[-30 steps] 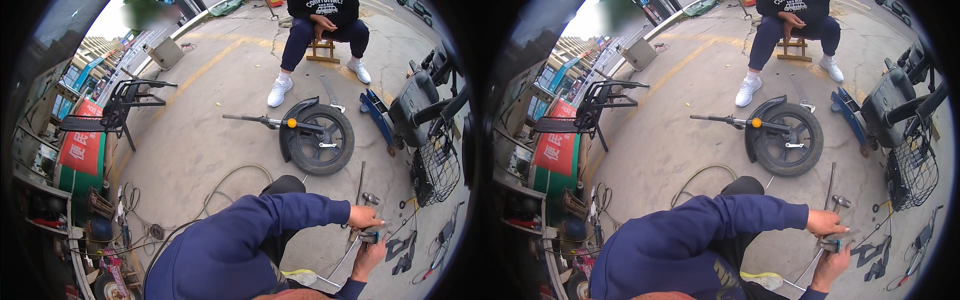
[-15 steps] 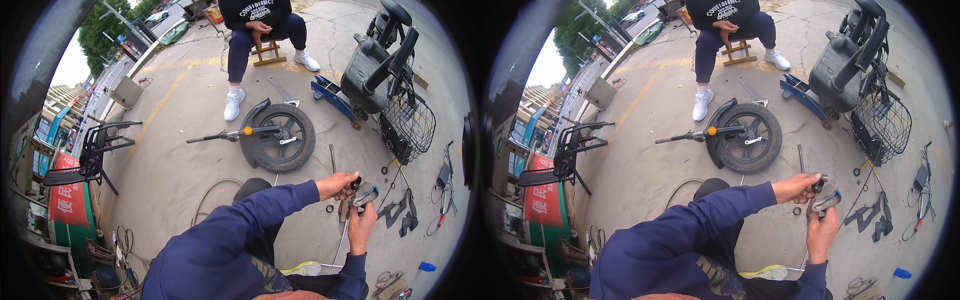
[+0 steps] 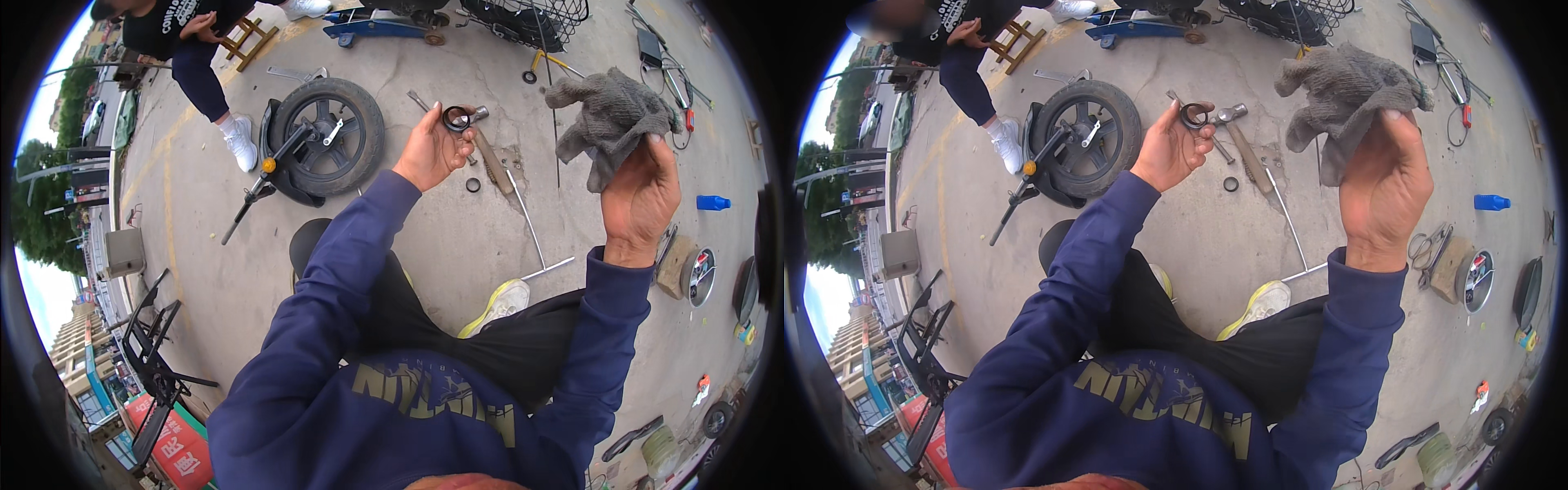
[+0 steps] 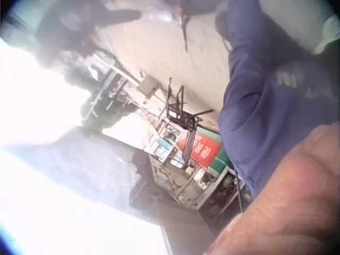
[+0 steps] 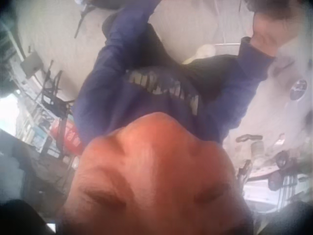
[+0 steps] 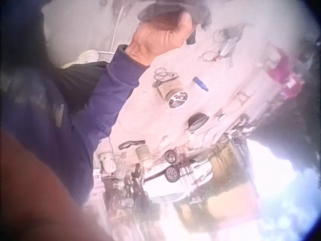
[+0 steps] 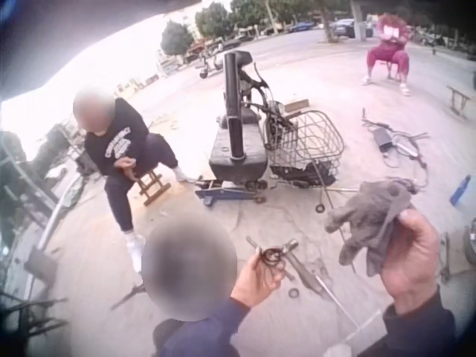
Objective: The person cleans a metal bearing with a rag, applies grease from a container, and installs it into the scooter's front fork. They then use a hammer to tap a component into place on the scooter's handlebar stem.
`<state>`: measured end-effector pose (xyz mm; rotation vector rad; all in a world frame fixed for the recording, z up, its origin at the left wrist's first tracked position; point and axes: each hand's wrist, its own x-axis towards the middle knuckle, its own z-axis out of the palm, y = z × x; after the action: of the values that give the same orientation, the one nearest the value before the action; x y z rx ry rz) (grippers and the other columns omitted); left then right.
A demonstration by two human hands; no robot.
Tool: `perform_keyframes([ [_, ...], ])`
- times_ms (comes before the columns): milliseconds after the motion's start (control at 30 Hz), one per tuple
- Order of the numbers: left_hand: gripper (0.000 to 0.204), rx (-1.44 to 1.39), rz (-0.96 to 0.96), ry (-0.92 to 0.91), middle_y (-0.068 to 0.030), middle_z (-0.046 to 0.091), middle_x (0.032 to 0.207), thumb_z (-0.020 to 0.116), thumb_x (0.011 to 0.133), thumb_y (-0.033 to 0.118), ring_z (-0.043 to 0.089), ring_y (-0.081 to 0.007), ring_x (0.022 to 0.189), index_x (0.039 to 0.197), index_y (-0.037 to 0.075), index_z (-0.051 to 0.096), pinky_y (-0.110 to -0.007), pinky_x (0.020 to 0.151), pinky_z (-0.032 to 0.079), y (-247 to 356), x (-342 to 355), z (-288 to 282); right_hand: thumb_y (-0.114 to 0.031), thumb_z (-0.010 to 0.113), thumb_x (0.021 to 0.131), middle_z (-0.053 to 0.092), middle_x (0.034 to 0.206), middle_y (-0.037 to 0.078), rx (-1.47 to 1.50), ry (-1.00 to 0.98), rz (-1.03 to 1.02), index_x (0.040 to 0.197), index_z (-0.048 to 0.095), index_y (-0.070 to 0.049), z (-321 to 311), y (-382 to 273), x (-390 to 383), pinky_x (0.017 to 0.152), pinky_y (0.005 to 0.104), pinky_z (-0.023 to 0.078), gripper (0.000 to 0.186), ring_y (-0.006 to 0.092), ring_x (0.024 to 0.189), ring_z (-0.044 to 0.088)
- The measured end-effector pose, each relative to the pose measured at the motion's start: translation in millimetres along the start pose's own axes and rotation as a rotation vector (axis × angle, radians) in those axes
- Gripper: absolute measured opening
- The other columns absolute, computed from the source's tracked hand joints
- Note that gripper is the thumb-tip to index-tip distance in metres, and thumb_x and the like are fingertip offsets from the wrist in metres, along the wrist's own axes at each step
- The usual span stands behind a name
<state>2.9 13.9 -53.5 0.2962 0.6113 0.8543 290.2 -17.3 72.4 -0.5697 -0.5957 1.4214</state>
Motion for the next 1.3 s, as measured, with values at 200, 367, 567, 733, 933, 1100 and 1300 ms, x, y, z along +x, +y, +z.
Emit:
perform_keyframes([
  [200, 0.047, 0.959, -0.249, 0.514, -0.0054, 0.059, 0.087, 0.037, 0.108, 0.050, 0.056, -0.0137, 0.065, 0.124, 0.008, 0.052, -0.030, 0.054, 0.045, -59, 18, -119, -0.015, 0.061, 0.098, 0.070, 0.120, 0.008, -0.128, 0.298, -0.091, 0.122, 0.066, -0.001, 17, -6, -5, 0.108, 0.0383, 0.043, 0.029, 0.0211, 0.117, 0.062],
  [367, 0.051, 1.092, -0.591, 0.506, -0.0074, 0.059, 0.085, 0.043, 0.106, 0.046, 0.054, -0.0142, 0.058, 0.136, 0.005, 0.042, -0.032, 0.051, 0.046, -117, 11, -188, -0.017, 0.058, 0.096, 0.071, 0.110, 0.013, -0.214, 0.168, -0.057, 0.121, 0.064, 0.002, 17, 2, -13, 0.087, 0.0359, 0.053, 0.032, 0.0232, 0.097, 0.067],
  [567, 0.052, 1.204, -0.584, 0.555, -0.0115, 0.067, 0.078, 0.052, 0.103, 0.046, 0.058, -0.0191, 0.050, 0.132, 0.003, 0.044, -0.035, 0.047, 0.048, -142, 7, -202, -0.019, 0.055, 0.096, 0.072, 0.103, 0.015, -0.278, 0.169, -0.082, 0.117, 0.064, 0.003, 52, -2, -29, 0.076, 0.0367, 0.057, 0.032, 0.0241, 0.087, 0.069],
  [733, 0.048, 1.530, -0.453, 0.552, -0.0154, 0.072, 0.080, 0.059, 0.100, 0.046, 0.069, -0.0282, 0.058, 0.120, 0.002, 0.055, -0.042, 0.062, 0.055, -133, -11, -196, -0.017, 0.055, 0.097, 0.072, 0.101, 0.014, -0.176, 0.099, 0.016, 0.116, 0.064, 0.003, 39, -10, -16, 0.077, 0.0359, 0.057, 0.029, 0.0230, 0.086, 0.069],
  [933, 0.048, 2.081, -0.028, 0.430, -0.0218, 0.069, 0.100, 0.068, 0.095, 0.042, 0.071, -0.0389, 0.087, 0.123, 0.005, 0.056, -0.049, 0.079, 0.055, -140, 12, -161, -0.012, 0.056, 0.096, 0.072, 0.098, 0.012, -0.094, 0.083, 0.089, 0.114, 0.064, 0.003, 35, -7, -8, 0.077, 0.0337, 0.057, 0.024, 0.0202, 0.083, 0.069],
  [1100, 0.046, 1.952, 0.042, 0.311, -0.0236, 0.059, 0.123, 0.077, 0.088, 0.029, 0.066, -0.0427, 0.103, 0.123, 0.004, 0.059, -0.049, 0.089, 0.054, -162, 57, -147, -0.010, 0.057, 0.095, 0.071, 0.103, 0.013, -0.054, 0.107, 0.128, 0.119, 0.063, 0.003, 32, -12, -8, 0.080, 0.0311, 0.057, 0.028, 0.0187, 0.088, 0.070],
  [1300, 0.043, 1.653, 0.155, 0.309, -0.0213, 0.060, 0.123, 0.076, 0.086, 0.011, 0.069, -0.0345, 0.098, 0.124, 0.002, 0.059, -0.043, 0.086, 0.056, -153, 58, -152, -0.006, 0.062, 0.094, 0.071, 0.104, 0.012, -0.084, 0.063, 0.050, 0.122, 0.059, 0.001, 3, 4, 6, 0.077, 0.0287, 0.056, 0.029, 0.0174, 0.086, 0.068],
])
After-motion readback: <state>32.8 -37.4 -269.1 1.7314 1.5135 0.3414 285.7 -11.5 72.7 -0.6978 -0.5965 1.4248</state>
